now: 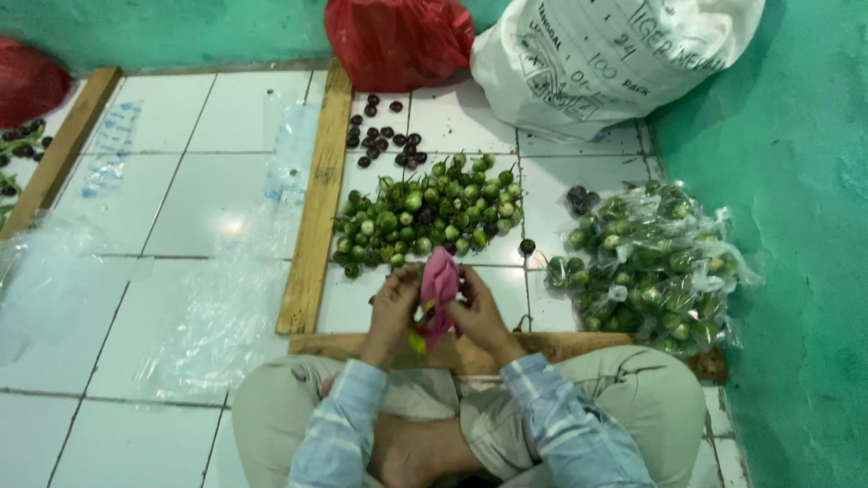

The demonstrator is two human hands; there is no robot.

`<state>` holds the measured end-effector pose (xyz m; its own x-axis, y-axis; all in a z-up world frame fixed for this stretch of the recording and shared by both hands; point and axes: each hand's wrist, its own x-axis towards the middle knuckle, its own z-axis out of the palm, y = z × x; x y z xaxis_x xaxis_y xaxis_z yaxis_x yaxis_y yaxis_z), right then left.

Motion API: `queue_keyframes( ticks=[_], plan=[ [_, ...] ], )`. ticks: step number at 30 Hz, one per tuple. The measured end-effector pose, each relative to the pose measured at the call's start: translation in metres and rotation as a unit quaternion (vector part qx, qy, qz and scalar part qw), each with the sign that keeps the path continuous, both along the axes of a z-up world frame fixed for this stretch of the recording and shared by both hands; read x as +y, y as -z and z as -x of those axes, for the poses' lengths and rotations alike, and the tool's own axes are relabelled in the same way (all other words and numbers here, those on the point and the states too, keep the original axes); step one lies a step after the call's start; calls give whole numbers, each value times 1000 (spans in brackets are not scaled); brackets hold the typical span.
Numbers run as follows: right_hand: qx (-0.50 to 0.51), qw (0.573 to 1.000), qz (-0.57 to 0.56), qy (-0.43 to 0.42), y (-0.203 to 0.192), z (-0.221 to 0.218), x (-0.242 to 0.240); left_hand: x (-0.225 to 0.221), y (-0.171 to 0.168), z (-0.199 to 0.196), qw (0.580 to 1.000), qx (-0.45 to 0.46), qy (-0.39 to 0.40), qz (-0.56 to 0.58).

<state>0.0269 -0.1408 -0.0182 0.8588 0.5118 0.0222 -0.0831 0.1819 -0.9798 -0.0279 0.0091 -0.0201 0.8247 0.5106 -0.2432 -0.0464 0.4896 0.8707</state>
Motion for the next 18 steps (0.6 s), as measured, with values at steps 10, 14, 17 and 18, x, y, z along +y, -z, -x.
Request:
queue_keyframes(
  ticks=[10,14,17,18],
  plan=[
    [-175,979,97,-45,-24,12,3,14,62,7,998,57,31,-1],
    [-209,972,104,-31,-37,11,2,12,31,12,994,73,49,71],
    [-136,989,56,-18,-22,14,5,18,31,9,993,34,43,104],
    [-62,998,20,-7,-7,15,5,20,34,9,992,-3,41,121]
  ],
)
